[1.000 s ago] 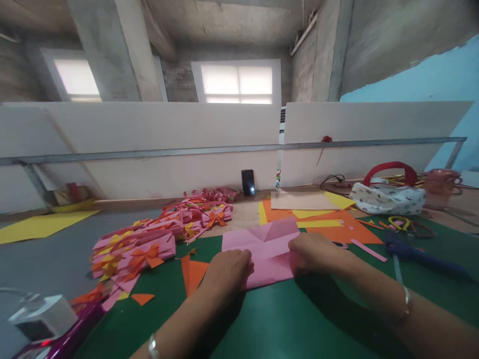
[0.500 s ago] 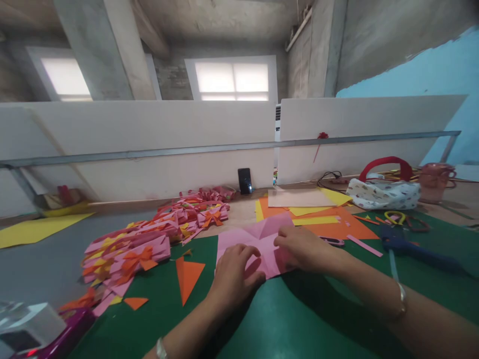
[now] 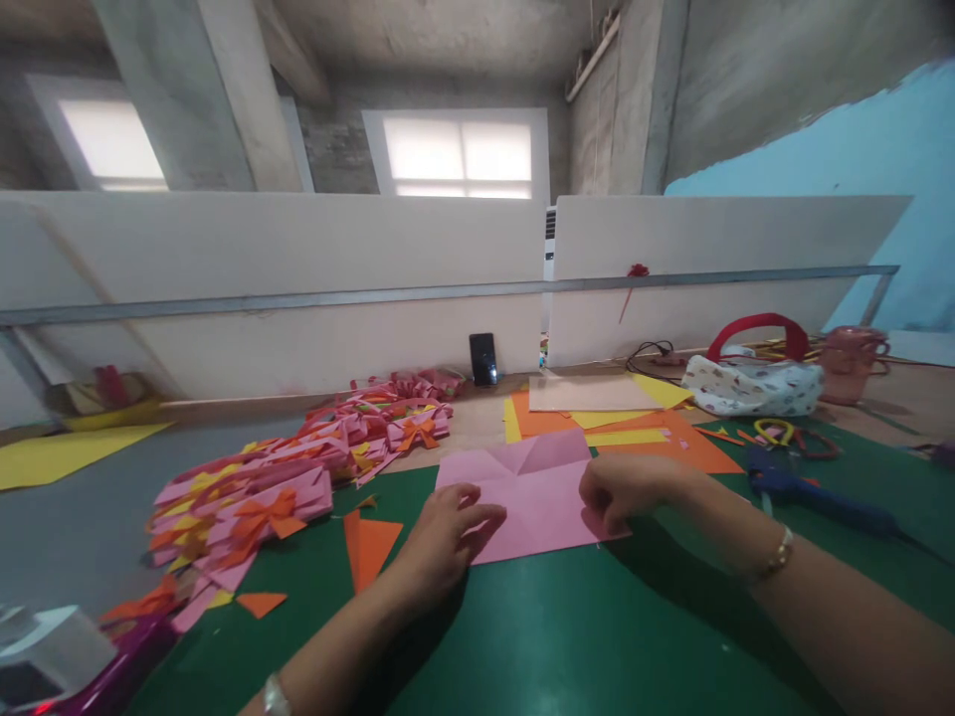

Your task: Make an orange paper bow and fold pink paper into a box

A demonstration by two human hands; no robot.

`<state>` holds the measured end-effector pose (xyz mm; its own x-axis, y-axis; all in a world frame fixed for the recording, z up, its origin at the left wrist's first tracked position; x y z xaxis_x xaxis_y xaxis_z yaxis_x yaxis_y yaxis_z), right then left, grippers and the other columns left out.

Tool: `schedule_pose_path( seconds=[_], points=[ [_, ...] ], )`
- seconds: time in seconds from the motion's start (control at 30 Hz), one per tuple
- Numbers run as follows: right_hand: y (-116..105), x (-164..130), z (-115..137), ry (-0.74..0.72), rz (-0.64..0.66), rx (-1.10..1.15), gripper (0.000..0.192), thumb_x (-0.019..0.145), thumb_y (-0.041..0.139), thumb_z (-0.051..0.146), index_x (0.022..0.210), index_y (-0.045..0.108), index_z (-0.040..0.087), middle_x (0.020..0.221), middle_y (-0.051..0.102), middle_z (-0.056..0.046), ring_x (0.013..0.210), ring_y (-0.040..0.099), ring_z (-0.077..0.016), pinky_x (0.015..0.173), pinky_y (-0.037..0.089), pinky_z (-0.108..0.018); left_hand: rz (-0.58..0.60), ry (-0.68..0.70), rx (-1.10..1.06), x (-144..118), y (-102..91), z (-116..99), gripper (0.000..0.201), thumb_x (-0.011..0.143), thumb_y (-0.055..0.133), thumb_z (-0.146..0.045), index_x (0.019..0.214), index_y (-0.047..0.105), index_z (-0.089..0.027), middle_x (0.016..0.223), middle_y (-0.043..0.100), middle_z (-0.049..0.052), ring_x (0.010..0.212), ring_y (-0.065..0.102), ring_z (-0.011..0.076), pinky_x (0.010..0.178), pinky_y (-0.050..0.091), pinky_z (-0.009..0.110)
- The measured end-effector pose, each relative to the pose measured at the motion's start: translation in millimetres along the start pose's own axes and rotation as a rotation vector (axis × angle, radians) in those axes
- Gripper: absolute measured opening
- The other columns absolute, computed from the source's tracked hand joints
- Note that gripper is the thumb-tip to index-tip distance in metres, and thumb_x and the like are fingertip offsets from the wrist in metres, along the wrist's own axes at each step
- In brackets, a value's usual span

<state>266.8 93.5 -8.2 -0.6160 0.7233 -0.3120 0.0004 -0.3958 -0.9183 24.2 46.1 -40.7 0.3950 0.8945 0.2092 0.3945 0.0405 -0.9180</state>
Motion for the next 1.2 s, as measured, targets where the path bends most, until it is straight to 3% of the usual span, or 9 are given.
schedule_pose_path(
  seconds=[0.13, 0.27, 0.33, 0.47, 0.6, 0.7, 0.83, 0.97, 1.2],
  points=[
    [-10, -6, 7, -0.033, -0.074, 0.051, 0.011, 0.063, 0.064, 0.019, 0.074, 0.068, 0.018, 0.063, 0.062, 0.002, 0.055, 0.055, -0.0112, 0.05, 0.038, -0.02, 0.019, 0.163, 0.006, -2, -2.6, 7, 0.029, 0.081, 0.047, -0.023, 0.098, 0.067, -0.033, 0.115, 0.06, 0.005, 0.114, 0.047, 0.0245, 0.093, 0.038, 0.044],
    [-21, -3, 13, -0.02, -0.451, 0.063, 0.041, 0.079, 0.052, 0.036, 0.115, 0.054, 0.016, 0.115, 0.054, -0.011, 0.102, 0.05, -0.0193, 0.085, 0.038, -0.029, 0.03, 0.263, -0.172, -1, 1.6, 9, 0.017, 0.074, 0.054, -0.02, 0.075, 0.07, -0.023, 0.1, 0.067, 0.004, 0.093, 0.061, 0.0174, 0.091, 0.042, 0.034],
    [-19, 0, 12, 0.03, -0.55, 0.065, 0.05, 0.073, 0.058, 0.039, 0.116, 0.053, 0.014, 0.12, 0.049, -0.014, 0.108, 0.045, -0.0241, 0.088, 0.036, -0.033, 0.057, 0.28, -0.215, -1, 1.4, 6, 0.012, 0.071, 0.056, -0.018, 0.067, 0.068, -0.019, 0.094, 0.068, 0.005, 0.085, 0.063, 0.0148, 0.082, 0.046, 0.026],
    [-8, 3, 14, 0.054, -0.402, 0.115, 0.024, 0.067, 0.059, 0.033, 0.083, 0.062, 0.016, 0.08, 0.06, -0.003, 0.073, 0.055, -0.0176, 0.056, 0.04, -0.024, 0.092, 0.313, -0.253, -5, -3.6, -5, 0.016, 0.078, 0.049, -0.017, 0.079, 0.065, -0.018, 0.094, 0.065, 0.004, 0.088, 0.06, 0.0128, 0.077, 0.046, 0.021],
    [-7, -8, 24, 0.017, -0.282, 0.13, 0.006, 0.065, 0.051, 0.02, 0.059, 0.053, 0.018, 0.056, 0.042, 0.005, 0.051, 0.041, -0.0079, 0.041, 0.024, -0.019, 0.058, 0.282, -0.083, -7, -3.1, -16, 0.027, 0.084, 0.04, -0.017, 0.099, 0.061, -0.023, 0.097, 0.06, 0.004, 0.088, 0.056, 0.0143, 0.077, 0.045, 0.025],
    [-9, -13, 30, 0.024, -0.247, 0.107, 0.008, 0.062, 0.05, 0.017, 0.054, 0.048, 0.017, 0.052, 0.036, 0.006, 0.048, 0.034, -0.0071, 0.041, 0.02, -0.021, 0.047, 0.266, 0.031, -7, 0.5, -20, 0.03, 0.083, 0.041, -0.017, 0.107, 0.058, -0.025, 0.11, 0.057, 0.005, 0.101, 0.053, 0.0175, 0.086, 0.043, 0.03],
    [-7, -11, 34, 0.057, -0.234, 0.09, 0.011, 0.061, 0.059, 0.026, 0.06, 0.053, 0.017, 0.057, 0.049, 0.003, 0.053, 0.042, -0.0099, 0.044, 0.025, -0.021, 0.064, 0.306, 0.06, -6, 3.7, -21, 0.036, 0.09, 0.034, -0.024, 0.122, 0.049, -0.027, 0.132, 0.049, 0.003, 0.119, 0.043, 0.0185, 0.101, 0.032, 0.037],
    [-5, -7, 35, 0.046, -0.263, 0.096, 0.015, 0.07, 0.052, 0.031, 0.07, 0.056, 0.017, 0.067, 0.056, 0.001, 0.058, 0.045, -0.0105, 0.046, 0.027, -0.021, 0.074, 0.355, 0.016, -5, 4.1, -25, 0.035, 0.09, 0.034, -0.026, 0.121, 0.051, -0.026, 0.129, 0.053, 0.001, 0.118, 0.045, 0.0179, 0.103, 0.03, 0.037],
    [1, -10, 47, -0.066, -0.231, 0.098, 0.013, 0.071, 0.05, 0.024, 0.06, 0.049, 0.017, 0.056, 0.042, 0.005, 0.052, 0.035, -0.0073, 0.044, 0.021, -0.02, 0.054, 0.361, 0.002, -5, 7.5, -30, 0.035, 0.091, 0.031, -0.021, 0.12, 0.05, -0.024, 0.125, 0.053, 0.004, 0.114, 0.046, 0.0181, 0.099, 0.034, 0.036]
  ],
)
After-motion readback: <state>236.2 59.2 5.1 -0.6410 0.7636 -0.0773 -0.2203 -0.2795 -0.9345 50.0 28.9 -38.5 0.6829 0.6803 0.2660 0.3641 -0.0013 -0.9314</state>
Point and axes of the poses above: each hand's wrist, its own x-axis towards the middle knuckle, its own y-axis out of the palm, z = x × y, the point moved 2 cm from there along x, towards the middle knuckle
